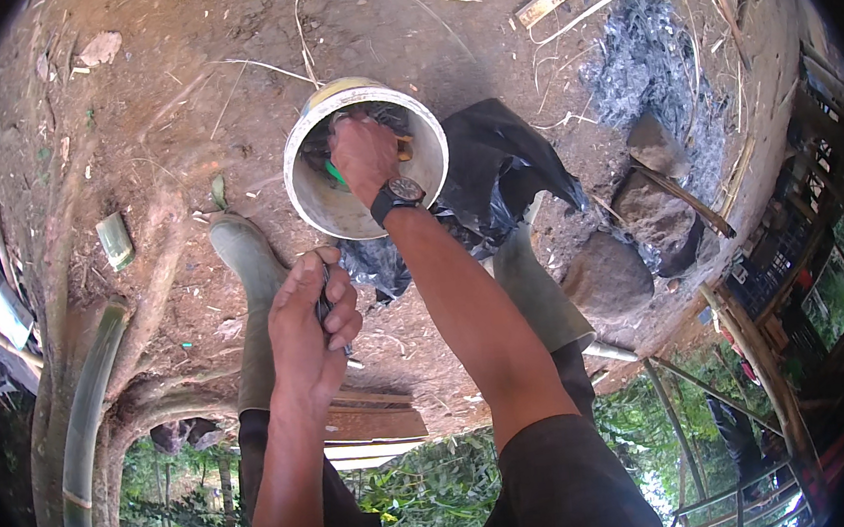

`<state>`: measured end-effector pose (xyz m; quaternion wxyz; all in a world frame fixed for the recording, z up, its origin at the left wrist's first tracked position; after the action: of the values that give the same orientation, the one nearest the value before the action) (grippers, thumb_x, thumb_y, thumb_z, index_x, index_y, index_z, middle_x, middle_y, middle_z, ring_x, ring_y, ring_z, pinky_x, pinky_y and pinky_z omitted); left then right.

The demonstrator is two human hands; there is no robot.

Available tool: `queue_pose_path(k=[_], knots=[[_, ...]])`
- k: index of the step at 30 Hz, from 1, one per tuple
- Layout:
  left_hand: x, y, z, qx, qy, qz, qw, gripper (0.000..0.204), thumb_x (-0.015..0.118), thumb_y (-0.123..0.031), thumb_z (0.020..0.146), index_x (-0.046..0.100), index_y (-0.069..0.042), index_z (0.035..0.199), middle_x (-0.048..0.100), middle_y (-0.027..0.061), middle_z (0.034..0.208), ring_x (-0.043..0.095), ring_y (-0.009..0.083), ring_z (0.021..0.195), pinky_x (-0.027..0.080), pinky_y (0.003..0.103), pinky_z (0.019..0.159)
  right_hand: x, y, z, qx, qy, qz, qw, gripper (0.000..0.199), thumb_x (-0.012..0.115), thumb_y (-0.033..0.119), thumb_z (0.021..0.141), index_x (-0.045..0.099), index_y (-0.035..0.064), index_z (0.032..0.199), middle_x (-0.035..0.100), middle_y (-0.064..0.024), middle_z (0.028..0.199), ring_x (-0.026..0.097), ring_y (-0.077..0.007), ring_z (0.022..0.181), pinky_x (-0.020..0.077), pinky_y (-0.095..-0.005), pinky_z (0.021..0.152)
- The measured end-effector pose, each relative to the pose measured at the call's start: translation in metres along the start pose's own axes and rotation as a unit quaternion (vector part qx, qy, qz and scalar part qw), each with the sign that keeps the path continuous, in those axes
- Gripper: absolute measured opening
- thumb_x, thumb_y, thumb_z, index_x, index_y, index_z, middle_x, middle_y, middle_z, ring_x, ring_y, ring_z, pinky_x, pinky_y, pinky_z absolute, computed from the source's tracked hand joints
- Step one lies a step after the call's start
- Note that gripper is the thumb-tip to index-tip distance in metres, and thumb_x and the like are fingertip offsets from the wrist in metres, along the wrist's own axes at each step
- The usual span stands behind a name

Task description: The person places a bamboo pole onto a structure, then walks to a white bucket on the ground. They reach into the bucket and repeatedly pick up small, dark, flat objects, holding them in their hand before returning them to the bucket. The person then walks toward a bamboo shelter where another person is visible.

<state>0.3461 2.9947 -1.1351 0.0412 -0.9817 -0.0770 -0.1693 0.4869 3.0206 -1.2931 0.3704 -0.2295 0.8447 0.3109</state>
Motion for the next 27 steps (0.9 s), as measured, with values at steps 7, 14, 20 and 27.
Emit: queue_pose_path(k=[7,14,20,27], knots=[[-0.003,0.0,-0.001,-0.002,0.009,-0.003,1.0,0.023,0.047,-0.026,0.097,0.054,-0.005,0.105,0.046,-0.0004,0.073,0.036,0.0045,0.052,0.027,0.018,0.042,0.018,0.003,0.001,-0.05,0.003,-0.062,0.997,0.023,0.058,0.022,0.082,0.067,0.0014,0.078,0.065,-0.0196,0.087,0.063,-0.0373,0.081,0.0495,-0.0463,0.074],[-0.001,-0.002,-0.003,0.001,0.009,-0.004,1.0,0.023,0.047,-0.026,0.097,0.054,-0.005,0.104,0.047,-0.0005,0.072,0.036,0.005,0.052,0.027,0.018,0.042,0.002,-0.008,-0.008,-0.021,-0.021,0.224,0.974,0.017,0.061,0.016,0.081,0.067,-0.0001,0.081,0.065,-0.0149,0.08,0.064,-0.0259,0.072,0.0493,-0.0379,0.065],[-0.012,-0.005,0.002,0.032,-0.018,-0.017,0.999,0.022,0.044,-0.024,0.098,0.055,-0.005,0.102,0.054,0.0016,0.075,0.048,0.0091,0.056,0.036,0.023,0.045,-0.011,-0.015,-0.041,0.177,0.149,0.529,0.817,0.018,0.059,0.015,0.088,0.062,0.0008,0.099,0.063,-0.0061,0.081,0.056,-0.0087,0.066,0.0427,-0.0223,0.048],[-0.015,-0.009,0.006,0.067,-0.038,0.008,0.997,0.023,0.041,-0.026,0.098,0.051,-0.007,0.106,0.055,0.0019,0.081,0.052,0.0128,0.069,0.042,0.028,0.061,-0.032,-0.01,-0.063,0.174,0.18,0.605,0.756,0.023,0.057,0.013,0.09,0.056,-0.0013,0.109,0.062,-0.0073,0.088,0.055,-0.0086,0.066,0.0437,-0.022,0.046]])
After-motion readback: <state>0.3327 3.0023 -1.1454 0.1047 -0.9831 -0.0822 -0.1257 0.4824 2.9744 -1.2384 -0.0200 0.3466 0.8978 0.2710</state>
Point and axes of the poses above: each hand's wrist, its own z-axis towards the middle knuckle, its own x-axis out of the palm, y = z × x, the point moved 7 cm from there along z, towards the middle knuckle
